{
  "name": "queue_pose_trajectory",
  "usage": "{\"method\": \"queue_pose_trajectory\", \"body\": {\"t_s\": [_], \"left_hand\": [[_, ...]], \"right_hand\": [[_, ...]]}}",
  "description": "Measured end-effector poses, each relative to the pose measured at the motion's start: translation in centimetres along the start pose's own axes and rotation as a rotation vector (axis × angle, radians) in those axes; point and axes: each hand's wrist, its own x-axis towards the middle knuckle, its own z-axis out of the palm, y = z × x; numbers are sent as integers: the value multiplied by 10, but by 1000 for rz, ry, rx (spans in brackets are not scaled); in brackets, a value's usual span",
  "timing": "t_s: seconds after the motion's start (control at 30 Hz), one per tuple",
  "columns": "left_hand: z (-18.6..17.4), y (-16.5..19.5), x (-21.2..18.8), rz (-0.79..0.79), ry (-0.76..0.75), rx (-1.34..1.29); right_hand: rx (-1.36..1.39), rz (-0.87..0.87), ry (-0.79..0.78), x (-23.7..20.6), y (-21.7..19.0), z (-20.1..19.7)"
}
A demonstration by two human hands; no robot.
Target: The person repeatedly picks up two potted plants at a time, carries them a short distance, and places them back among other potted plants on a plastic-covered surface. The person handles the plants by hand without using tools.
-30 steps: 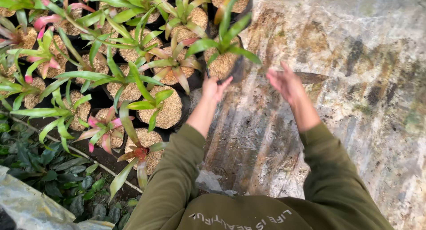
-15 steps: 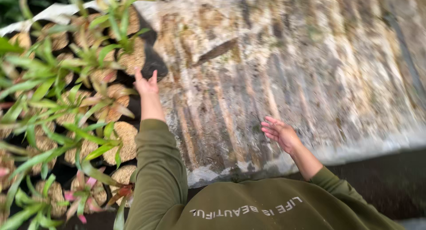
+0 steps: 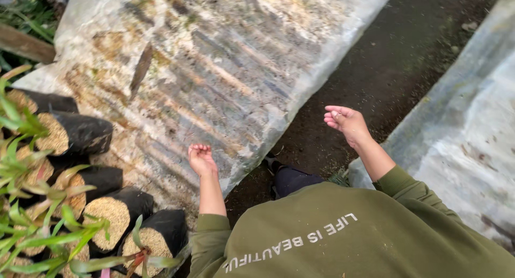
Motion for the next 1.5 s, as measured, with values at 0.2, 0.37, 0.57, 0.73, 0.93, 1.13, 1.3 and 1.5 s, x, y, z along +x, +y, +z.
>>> {"method": "queue_pose_trajectory", "body": {"t_s": [0.2, 0.37, 0.57, 0.73, 0.93, 1.13, 1.3, 1.5], "left_hand": [[23, -57, -54, -240, -130, 118], [91, -130, -65, -370, -206, 350], [232, -278, -71, -306, -583, 782], [368, -361, -120, -133, -1087, 1098], [492, -392, -172, 45, -1373, 1422], [536, -432, -165, 107, -1401, 1416], [586, -487, -145, 34, -1425, 1385], [687, -589, -121, -56, -1519, 1329]], "right_hand": [[126, -138, 271, -45, -10, -110], [265, -75, 466, -26, 0, -203], [156, -202, 510, 36, -5, -330], [-839, -620, 570, 25, -59, -394], [-659, -289, 713, 16, -121, -424], [-727, -64, 878, 22, -144, -431], [-360, 105, 821, 64, -150, -455], [-964, -382, 786, 154, -186, -526]]}}
